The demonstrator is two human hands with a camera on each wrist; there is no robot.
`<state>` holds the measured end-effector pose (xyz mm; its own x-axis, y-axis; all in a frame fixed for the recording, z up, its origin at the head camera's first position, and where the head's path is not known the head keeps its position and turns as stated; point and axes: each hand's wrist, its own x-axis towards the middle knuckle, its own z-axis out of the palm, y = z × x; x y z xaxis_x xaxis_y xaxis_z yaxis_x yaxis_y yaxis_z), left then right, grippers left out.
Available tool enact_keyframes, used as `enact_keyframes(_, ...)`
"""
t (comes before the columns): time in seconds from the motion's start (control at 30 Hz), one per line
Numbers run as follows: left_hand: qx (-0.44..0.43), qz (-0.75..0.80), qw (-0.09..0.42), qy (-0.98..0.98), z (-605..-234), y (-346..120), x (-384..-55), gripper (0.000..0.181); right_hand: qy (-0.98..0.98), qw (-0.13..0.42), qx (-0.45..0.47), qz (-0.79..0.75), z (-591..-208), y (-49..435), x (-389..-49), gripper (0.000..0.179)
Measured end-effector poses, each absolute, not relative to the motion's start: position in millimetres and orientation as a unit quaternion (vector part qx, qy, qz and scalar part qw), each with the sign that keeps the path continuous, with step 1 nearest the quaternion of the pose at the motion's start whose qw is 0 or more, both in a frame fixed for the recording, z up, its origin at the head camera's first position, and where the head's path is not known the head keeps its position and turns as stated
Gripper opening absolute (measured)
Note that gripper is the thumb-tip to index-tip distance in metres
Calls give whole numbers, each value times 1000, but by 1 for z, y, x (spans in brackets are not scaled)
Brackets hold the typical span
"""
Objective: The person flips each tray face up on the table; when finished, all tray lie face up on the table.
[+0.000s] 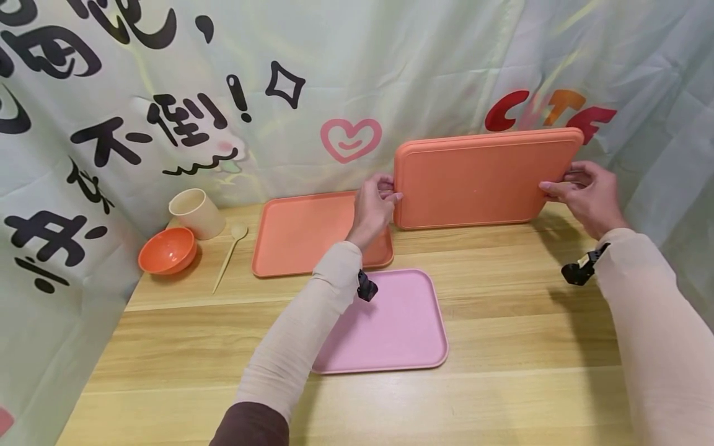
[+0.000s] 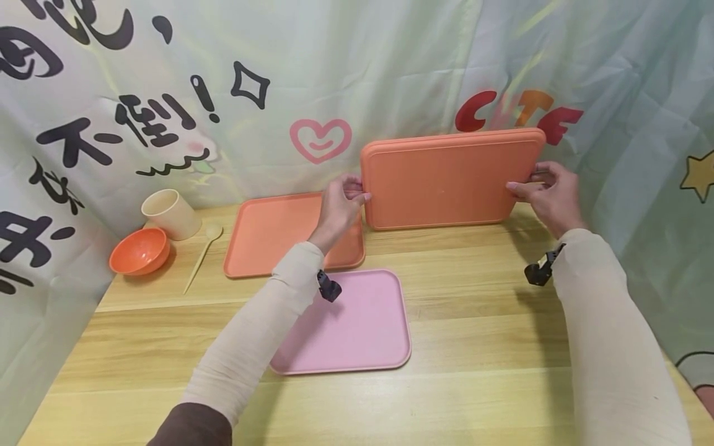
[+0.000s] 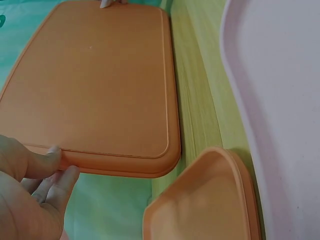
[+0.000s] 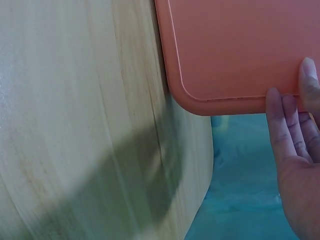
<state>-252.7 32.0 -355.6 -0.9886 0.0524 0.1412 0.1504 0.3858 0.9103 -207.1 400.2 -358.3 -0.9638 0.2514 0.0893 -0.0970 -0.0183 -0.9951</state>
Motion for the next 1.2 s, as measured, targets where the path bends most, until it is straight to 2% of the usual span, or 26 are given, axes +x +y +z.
enact_keyframes(0.33, -65, -557, 55, -826, -358, 29, -254, 24, -648, 129, -19, 750, -363, 400, -205, 35)
enact_keyframes(0.87, -64, -574, 63, -814, -360, 28, -252, 22, -614, 124, -21, 779, -362, 405, -203, 27)
enact_keyframes(1.2, -44, -577, 40, -814, -363, 31, -251, 20, -658, 122, -38, 742, -369, 410, -199, 38)
